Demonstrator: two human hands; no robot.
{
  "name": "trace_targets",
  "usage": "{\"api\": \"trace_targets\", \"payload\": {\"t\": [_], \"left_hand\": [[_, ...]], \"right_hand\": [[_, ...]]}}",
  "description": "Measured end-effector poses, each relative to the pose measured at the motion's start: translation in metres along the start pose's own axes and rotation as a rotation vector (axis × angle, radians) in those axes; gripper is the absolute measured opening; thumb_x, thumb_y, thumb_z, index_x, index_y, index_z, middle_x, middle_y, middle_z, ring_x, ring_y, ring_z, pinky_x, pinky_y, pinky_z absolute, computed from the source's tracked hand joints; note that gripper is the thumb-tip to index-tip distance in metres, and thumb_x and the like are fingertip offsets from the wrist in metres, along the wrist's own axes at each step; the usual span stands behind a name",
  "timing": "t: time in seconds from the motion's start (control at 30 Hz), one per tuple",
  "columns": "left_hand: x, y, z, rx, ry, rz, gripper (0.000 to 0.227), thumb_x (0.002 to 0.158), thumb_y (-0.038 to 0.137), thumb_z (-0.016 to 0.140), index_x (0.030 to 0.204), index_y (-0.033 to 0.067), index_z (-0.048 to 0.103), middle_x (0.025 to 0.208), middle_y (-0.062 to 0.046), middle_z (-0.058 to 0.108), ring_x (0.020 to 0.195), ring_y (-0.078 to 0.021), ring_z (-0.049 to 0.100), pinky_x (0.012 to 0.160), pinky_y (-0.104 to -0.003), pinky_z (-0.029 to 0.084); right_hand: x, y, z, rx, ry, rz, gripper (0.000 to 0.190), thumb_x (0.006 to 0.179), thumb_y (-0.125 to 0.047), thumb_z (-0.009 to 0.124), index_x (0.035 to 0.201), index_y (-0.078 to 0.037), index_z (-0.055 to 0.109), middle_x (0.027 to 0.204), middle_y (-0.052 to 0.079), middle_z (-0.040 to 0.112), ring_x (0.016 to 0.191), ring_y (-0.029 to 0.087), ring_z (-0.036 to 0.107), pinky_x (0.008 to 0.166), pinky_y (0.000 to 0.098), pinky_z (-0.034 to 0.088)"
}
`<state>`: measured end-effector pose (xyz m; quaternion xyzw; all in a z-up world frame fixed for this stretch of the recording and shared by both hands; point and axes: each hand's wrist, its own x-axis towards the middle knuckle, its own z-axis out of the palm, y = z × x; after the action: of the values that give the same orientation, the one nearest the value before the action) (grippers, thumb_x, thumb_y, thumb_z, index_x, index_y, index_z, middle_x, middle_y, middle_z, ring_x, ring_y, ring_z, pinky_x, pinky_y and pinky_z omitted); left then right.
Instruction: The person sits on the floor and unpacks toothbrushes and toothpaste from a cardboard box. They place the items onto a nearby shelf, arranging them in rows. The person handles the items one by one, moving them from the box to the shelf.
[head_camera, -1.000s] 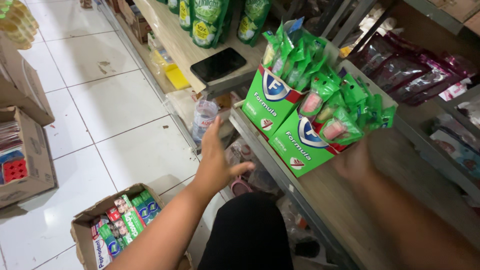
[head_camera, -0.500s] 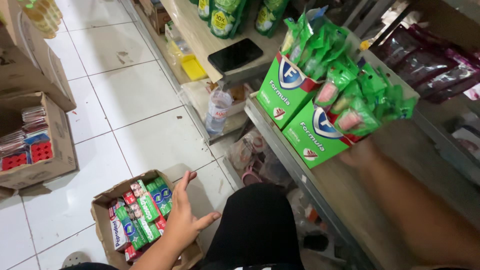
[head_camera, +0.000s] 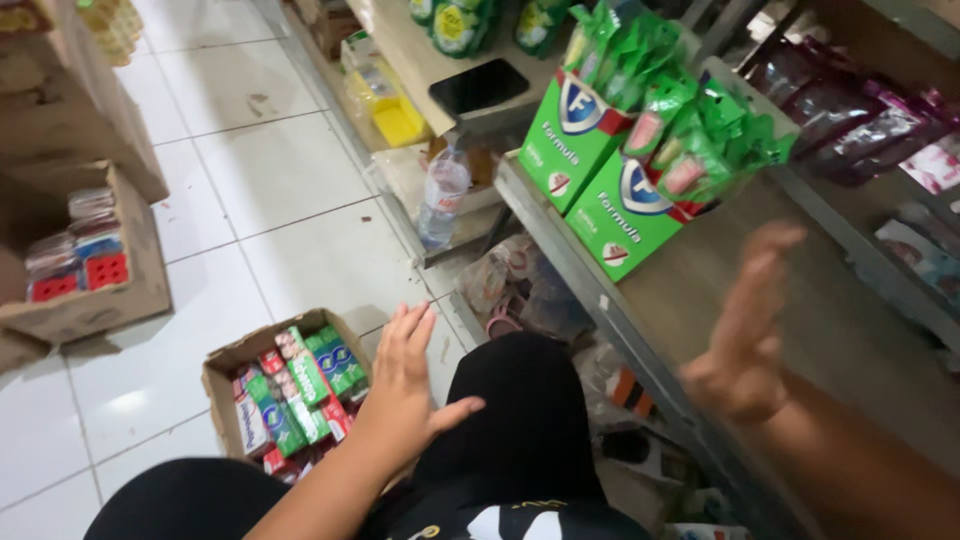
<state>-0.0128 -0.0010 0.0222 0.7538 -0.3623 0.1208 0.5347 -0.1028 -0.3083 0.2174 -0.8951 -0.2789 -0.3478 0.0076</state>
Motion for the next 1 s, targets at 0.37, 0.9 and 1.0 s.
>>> {"api": "trace_targets", "payload": {"t": [0.37, 0.9, 1.0], "left_hand": [[-0.03, -0.034, -0.037, 0.327, -0.022, -0.236, 0.106, 0.076, 0.031, 0.085, 0.16, 0.0101, 0.024, 0.168, -0.02, 0.014, 0.156, -0.045, 0.013, 0.12, -0.069, 0.016], [-0.101, -0.123, -0.114, 0.12, -0.125, -0.984, 0.104, 0.078, 0.031, 0.086, 0.157, 0.0048, 0.024, 0.166, -0.027, 0.012, 0.152, -0.0556, 0.007, 0.119, -0.066, 0.015], [-0.109, -0.113, -0.118, 0.115, -0.081, -0.965, 0.105, 0.08, 0.033, 0.085, 0.158, 0.0062, 0.02, 0.165, -0.028, 0.011, 0.151, -0.0581, 0.007, 0.119, -0.066, 0.015]], "right_hand": [[0.085, -0.094, 0.219, 0.247, -0.484, -0.179, 0.087, 0.097, -0.042, 0.069, 0.159, 0.004, 0.029, 0.167, 0.028, 0.022, 0.157, 0.046, 0.02, 0.129, 0.0562, 0.019], [-0.048, -0.167, 0.392, 0.578, -1.584, 0.291, 0.09, 0.085, -0.036, 0.075, 0.158, -0.01, 0.03, 0.164, 0.022, 0.02, 0.152, 0.04, 0.014, 0.12, 0.0485, 0.02], [-0.059, -0.188, 0.385, 0.768, -1.609, 0.338, 0.08, 0.088, -0.036, 0.072, 0.154, -0.01, 0.036, 0.157, 0.025, 0.035, 0.148, 0.038, 0.03, 0.118, 0.0443, 0.03]]}}
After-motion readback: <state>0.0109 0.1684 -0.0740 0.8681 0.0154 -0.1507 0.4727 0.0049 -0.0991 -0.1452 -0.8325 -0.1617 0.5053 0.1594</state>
